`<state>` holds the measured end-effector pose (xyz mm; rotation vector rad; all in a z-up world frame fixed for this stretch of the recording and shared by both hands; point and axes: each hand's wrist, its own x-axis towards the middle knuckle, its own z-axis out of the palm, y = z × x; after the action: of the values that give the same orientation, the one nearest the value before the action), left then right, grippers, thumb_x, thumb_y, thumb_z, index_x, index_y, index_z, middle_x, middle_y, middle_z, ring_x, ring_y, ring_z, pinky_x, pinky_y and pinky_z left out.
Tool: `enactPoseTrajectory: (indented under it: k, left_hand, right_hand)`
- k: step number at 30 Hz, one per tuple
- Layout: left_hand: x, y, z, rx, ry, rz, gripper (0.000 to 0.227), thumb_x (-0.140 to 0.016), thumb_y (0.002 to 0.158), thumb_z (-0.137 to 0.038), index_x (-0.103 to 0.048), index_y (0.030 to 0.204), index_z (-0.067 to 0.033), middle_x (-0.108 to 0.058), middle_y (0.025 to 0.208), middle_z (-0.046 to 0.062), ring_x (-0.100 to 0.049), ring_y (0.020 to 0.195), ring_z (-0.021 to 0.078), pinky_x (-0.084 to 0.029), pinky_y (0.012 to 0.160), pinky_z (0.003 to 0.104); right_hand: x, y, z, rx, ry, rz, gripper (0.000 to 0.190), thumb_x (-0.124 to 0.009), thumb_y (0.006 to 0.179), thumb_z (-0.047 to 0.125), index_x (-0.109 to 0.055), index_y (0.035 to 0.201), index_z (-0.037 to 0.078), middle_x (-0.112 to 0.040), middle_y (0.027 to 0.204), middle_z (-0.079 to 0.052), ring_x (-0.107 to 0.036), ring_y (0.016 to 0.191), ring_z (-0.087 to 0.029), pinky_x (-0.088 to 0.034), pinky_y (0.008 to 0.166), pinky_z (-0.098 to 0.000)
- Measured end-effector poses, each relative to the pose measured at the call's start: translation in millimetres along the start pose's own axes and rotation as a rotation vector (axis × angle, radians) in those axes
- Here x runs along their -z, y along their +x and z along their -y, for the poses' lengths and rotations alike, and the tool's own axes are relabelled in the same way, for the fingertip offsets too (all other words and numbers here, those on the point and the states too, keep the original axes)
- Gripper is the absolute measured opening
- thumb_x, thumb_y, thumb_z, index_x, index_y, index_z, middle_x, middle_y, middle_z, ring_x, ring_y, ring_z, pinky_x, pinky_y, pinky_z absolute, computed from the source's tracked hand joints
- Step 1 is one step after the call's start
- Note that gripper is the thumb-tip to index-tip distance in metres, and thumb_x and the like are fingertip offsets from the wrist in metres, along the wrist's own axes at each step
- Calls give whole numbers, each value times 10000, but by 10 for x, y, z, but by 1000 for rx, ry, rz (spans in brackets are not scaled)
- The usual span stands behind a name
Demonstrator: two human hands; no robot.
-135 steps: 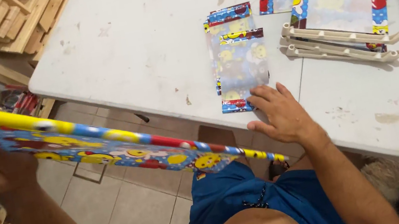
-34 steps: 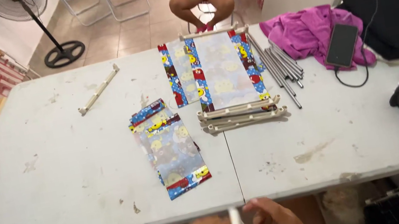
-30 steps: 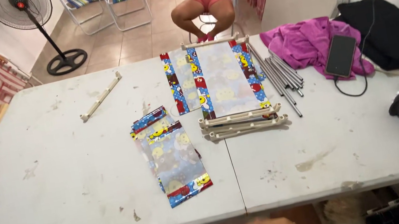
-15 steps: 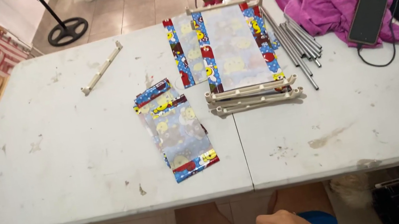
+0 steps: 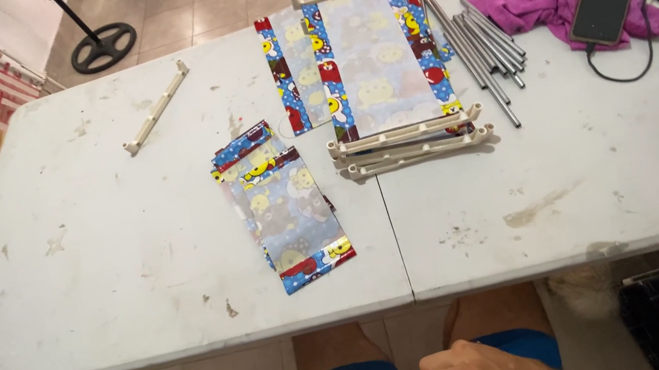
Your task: Assembling a portable fabric storage shelf by inserting rods into sleeves and connecting them with plastic joints
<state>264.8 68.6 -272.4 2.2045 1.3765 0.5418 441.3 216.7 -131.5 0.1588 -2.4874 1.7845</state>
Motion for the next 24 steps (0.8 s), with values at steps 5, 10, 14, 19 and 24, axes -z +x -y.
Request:
enactPoseTrajectory:
  k: [5,10,14,19,24]
  left_hand:
    - [101,-42,-63,-46,-58,-53,266,-641,1060,-160,-525,825,-116,-560,741,48,-546,593,209,-365,448,397]
    - [141,-81,-83,0,-57,-53,333,-634,1086,-203,-509,787,-126,-528,685,33,-497,543,178,-332,427,391]
    - [175,-134,-81,-55,84,-118,203,-655,1038,-168,-589,855,-113,-593,740,64,-577,604,241,-403,456,412]
    - [547,-115,-385,120,120,-179,346,-608,1080,-358,-569,804,-153,-550,711,31,-539,594,223,-371,453,424]
    - [731,-23,-621,151,210,-480,393,-675,1026,-277,-498,704,-139,-452,664,49,-473,552,206,-299,425,405]
  right_hand:
    - [-7,33,-64,57,-27,-10,352,-526,1103,411,-506,852,167,-446,814,-20,-456,624,-195,-361,558,-384]
    - [-29,83,-197,129,-52,-13,299,-554,1099,344,-516,866,160,-449,813,-32,-459,617,-213,-348,535,-387]
    - [-81,95,-259,196,-74,-26,252,-582,1094,276,-526,881,154,-452,813,-44,-463,610,-231,-335,512,-390]
    - [-174,198,-59,323,-182,-257,367,-634,1078,251,-511,776,82,-517,807,-84,-452,586,-198,-378,501,-350]
    - [-123,252,-18,378,-217,-291,208,-621,1024,103,-547,835,59,-558,849,-100,-510,617,-221,-422,517,-334]
